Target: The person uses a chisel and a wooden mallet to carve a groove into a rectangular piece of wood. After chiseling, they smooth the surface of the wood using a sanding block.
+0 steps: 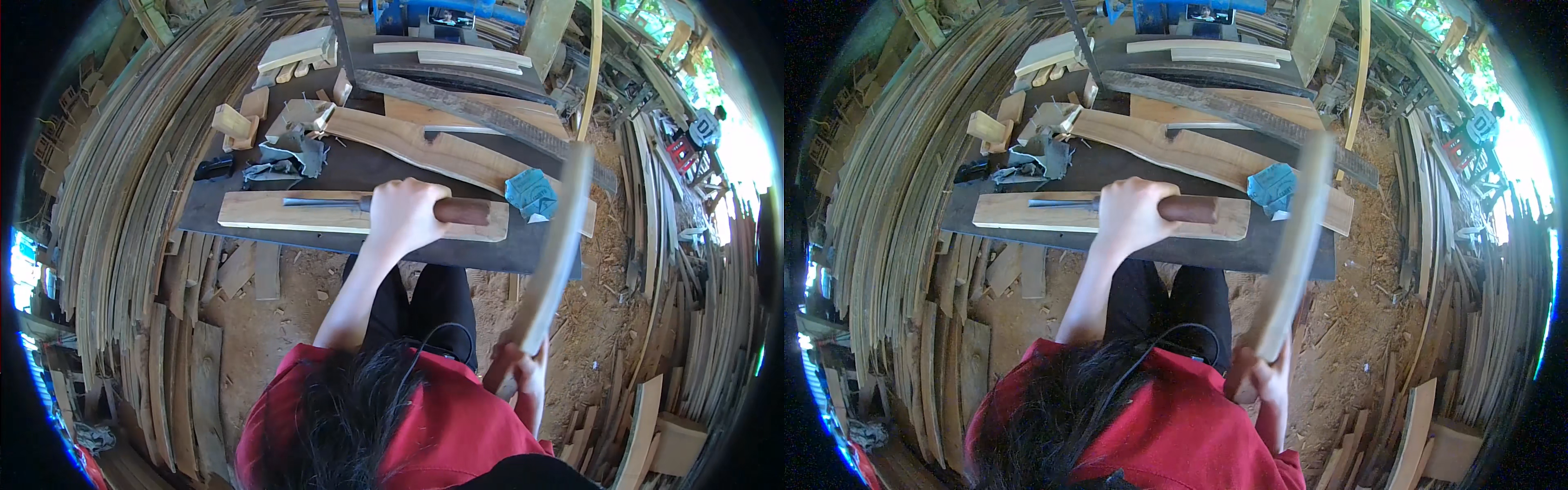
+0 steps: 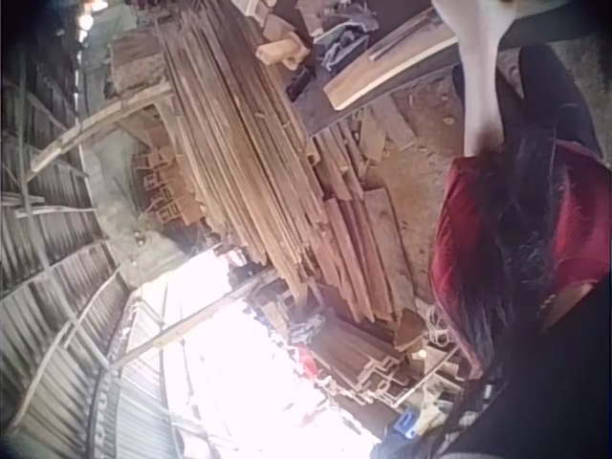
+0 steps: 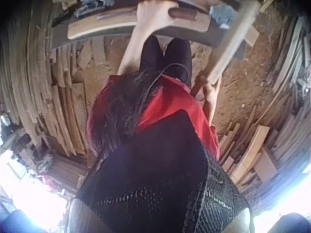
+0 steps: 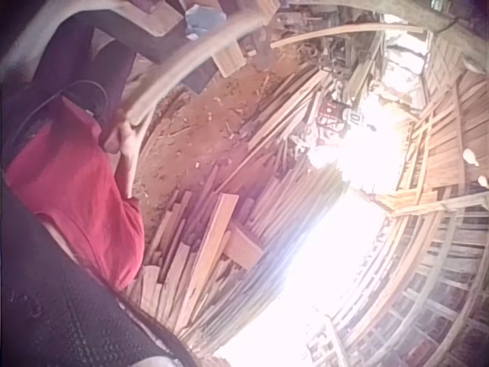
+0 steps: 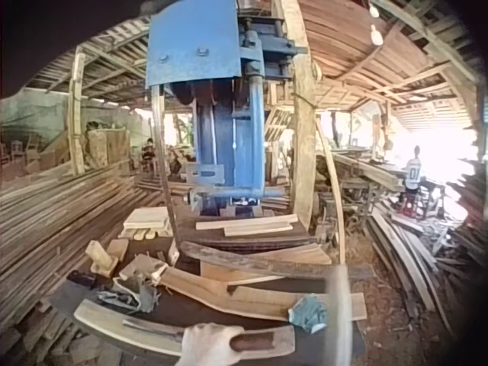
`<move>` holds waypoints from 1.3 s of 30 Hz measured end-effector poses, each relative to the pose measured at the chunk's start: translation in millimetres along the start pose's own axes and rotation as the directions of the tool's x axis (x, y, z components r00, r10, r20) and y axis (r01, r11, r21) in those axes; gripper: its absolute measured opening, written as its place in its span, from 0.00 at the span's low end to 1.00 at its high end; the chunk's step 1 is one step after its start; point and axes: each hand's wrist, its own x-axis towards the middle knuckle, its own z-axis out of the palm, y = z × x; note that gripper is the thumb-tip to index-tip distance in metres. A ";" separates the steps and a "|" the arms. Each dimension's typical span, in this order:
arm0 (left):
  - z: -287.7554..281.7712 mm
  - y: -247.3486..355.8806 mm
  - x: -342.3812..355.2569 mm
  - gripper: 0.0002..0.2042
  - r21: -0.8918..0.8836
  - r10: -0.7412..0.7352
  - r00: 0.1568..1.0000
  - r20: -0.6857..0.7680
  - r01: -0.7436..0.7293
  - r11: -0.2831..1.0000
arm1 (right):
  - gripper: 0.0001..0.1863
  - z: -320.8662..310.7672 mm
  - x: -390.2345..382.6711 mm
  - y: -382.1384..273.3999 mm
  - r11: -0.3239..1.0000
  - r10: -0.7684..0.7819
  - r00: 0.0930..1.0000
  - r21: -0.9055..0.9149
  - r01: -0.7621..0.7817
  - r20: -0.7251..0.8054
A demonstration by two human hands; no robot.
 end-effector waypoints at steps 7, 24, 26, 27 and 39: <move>-8.3 -7.7 -5.6 0.09 0.008 0.034 0.999 0.042 -0.034 0.999 | 0.32 28.3 1.0 19.1 0.992 0.095 0.983 0.071 -0.107 0.156; -41.9 -92.0 -27.9 0.09 0.157 -0.048 0.999 0.012 0.046 0.987 | 0.34 96.6 21.2 25.6 0.981 0.081 0.932 -0.196 -0.011 0.353; -52.5 -101.1 -33.5 0.09 0.143 -0.078 0.997 0.019 0.075 0.987 | 0.33 96.2 23.9 17.8 0.989 0.094 0.942 -0.141 -0.051 0.321; -55.7 -101.8 -35.6 0.09 0.135 -0.066 0.998 0.009 0.064 0.989 | 0.33 94.1 24.7 15.5 0.992 0.106 0.961 -0.099 -0.083 0.255; -84.5 -155.9 -44.5 0.13 0.152 -0.105 0.975 -0.196 0.136 0.979 | 0.28 110.2 27.1 14.4 0.964 0.113 0.916 -0.266 -0.007 0.385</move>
